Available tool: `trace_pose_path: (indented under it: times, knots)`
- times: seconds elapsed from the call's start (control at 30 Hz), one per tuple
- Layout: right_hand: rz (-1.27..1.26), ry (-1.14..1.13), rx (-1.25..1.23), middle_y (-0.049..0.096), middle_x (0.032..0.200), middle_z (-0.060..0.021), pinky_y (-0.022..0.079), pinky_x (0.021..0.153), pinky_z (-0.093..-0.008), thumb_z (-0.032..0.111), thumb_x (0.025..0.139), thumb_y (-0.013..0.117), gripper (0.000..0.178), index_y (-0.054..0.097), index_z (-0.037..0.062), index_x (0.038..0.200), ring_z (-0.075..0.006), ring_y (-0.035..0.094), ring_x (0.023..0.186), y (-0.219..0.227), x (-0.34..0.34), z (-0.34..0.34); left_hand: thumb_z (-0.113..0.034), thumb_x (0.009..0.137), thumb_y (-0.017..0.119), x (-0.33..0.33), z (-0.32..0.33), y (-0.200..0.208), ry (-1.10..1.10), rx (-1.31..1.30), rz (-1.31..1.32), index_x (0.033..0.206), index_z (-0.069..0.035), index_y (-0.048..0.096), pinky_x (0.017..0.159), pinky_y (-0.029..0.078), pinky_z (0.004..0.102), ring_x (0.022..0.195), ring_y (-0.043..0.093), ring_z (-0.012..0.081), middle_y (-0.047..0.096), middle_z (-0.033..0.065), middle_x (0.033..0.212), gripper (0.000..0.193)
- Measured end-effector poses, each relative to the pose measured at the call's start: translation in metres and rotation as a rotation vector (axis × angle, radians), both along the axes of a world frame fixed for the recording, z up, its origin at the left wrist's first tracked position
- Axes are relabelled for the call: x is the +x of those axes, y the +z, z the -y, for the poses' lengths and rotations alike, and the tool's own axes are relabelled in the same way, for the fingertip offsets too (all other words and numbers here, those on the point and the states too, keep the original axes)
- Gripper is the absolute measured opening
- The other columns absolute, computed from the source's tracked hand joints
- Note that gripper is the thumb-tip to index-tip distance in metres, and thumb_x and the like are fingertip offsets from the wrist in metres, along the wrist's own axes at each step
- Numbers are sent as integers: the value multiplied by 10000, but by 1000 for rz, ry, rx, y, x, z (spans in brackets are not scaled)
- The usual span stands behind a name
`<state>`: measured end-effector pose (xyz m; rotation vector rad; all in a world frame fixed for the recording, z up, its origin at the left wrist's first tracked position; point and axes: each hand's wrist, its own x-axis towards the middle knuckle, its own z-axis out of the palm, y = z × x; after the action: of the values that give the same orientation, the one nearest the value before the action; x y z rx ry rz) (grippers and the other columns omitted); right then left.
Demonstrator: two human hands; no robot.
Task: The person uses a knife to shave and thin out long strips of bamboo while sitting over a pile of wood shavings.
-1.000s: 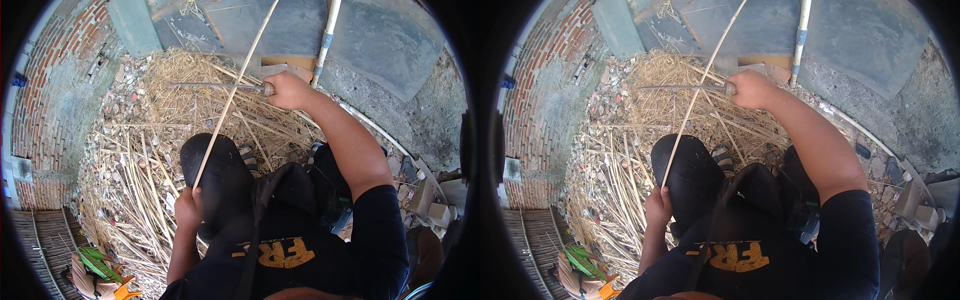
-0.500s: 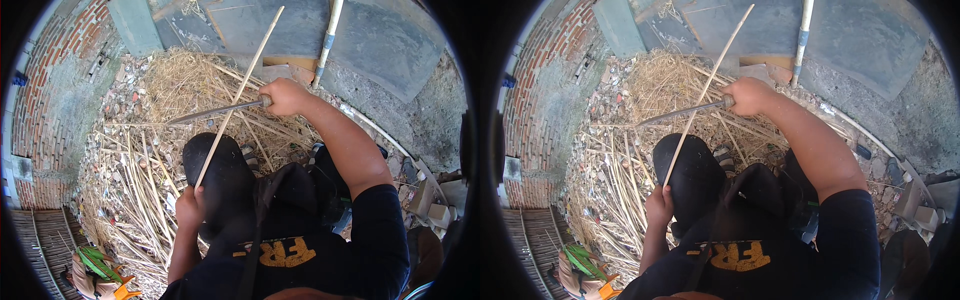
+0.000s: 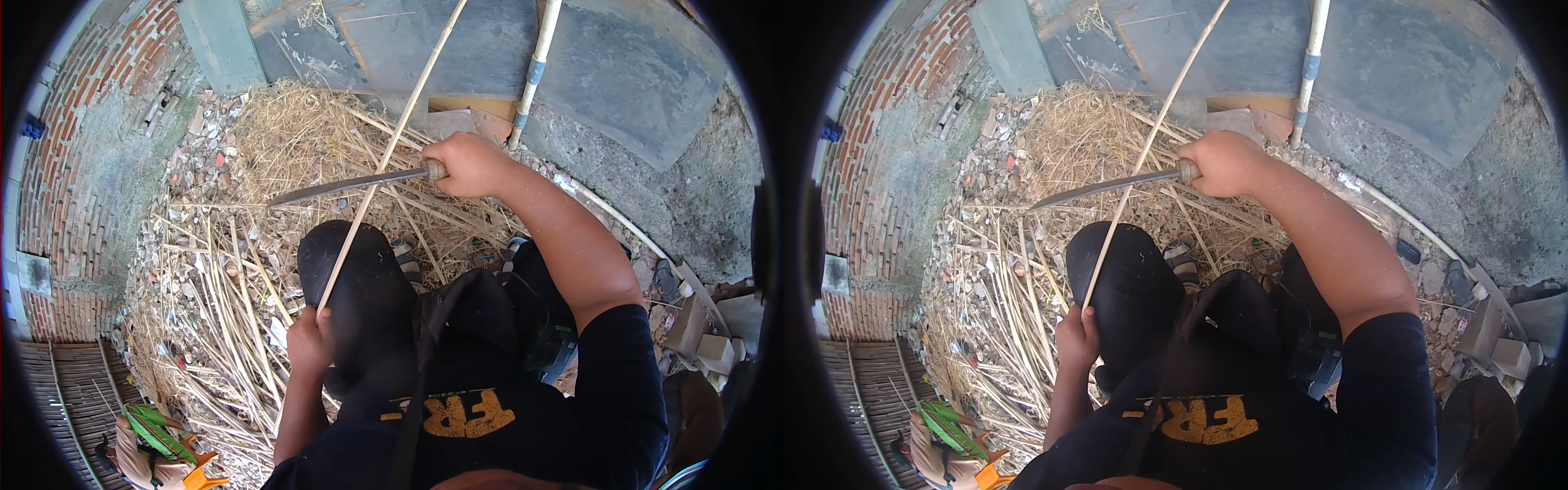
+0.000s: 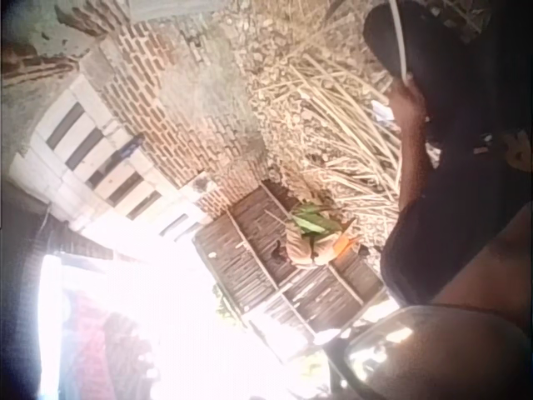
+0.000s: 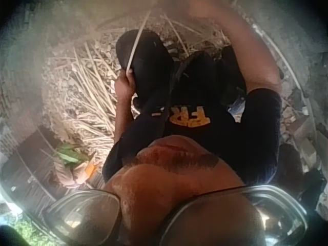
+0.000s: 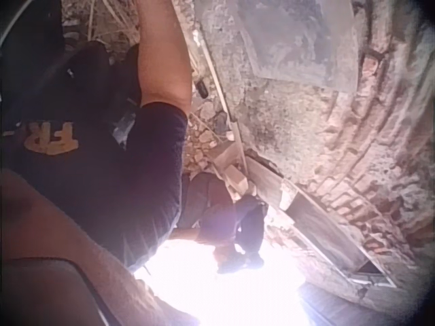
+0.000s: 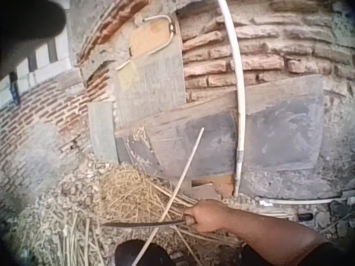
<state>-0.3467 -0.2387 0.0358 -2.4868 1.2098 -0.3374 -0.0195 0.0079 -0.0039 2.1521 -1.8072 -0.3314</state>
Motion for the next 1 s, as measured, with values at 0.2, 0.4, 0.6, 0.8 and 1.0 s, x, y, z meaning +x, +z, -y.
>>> trace_pose_path:
  times: [0.2, 0.4, 0.6, 0.8, 1.0]
  knots:
    - [25, 19, 30, 664, 733, -176, 528, 712, -490, 149, 707, 681, 278, 677, 78, 976, -387, 671, 784, -9, -1, 7, -350, 1003, 545, 0, 0, 0, -5, -16, 31, 774, -17, 515, 567, 436, 544, 626, 582, 496, 559, 254, 608, 405]
    - [-23, -13, 100, 686, 802, -169, 533, 750, -494, 191, 747, 709, 223, 656, 64, 922, -378, 680, 843, 1, 0, 3, -364, 1003, 541, -3, 1, 1, 11, -25, 30, 772, -13, 518, 559, 434, 541, 617, 581, 494, 557, 255, 603, 421]
    - [4, 12, 88, 685, 806, -172, 531, 753, -496, 186, 750, 704, 217, 651, 58, 918, -383, 677, 846, -3, -1, 4, -367, 1003, 540, -2, 1, 1, 1, -25, 26, 772, -11, 521, 558, 436, 538, 611, 581, 490, 562, 250, 603, 424]
    - [8, 12, 87, 683, 817, -177, 528, 755, -500, 193, 750, 706, 220, 649, 59, 916, -391, 672, 854, -6, -1, 6, -349, 1001, 544, -2, 1, 0, 11, -21, 36, 766, -13, 519, 559, 434, 537, 608, 578, 486, 560, 246, 604, 411]
    - [28, 15, 77, 683, 816, -176, 527, 756, -501, 197, 748, 709, 222, 654, 66, 918, -393, 671, 855, -10, -2, 7, -328, 1004, 543, -3, 1, 1, 9, -21, 25, 751, -19, 505, 553, 431, 530, 607, 577, 479, 559, 243, 604, 402]
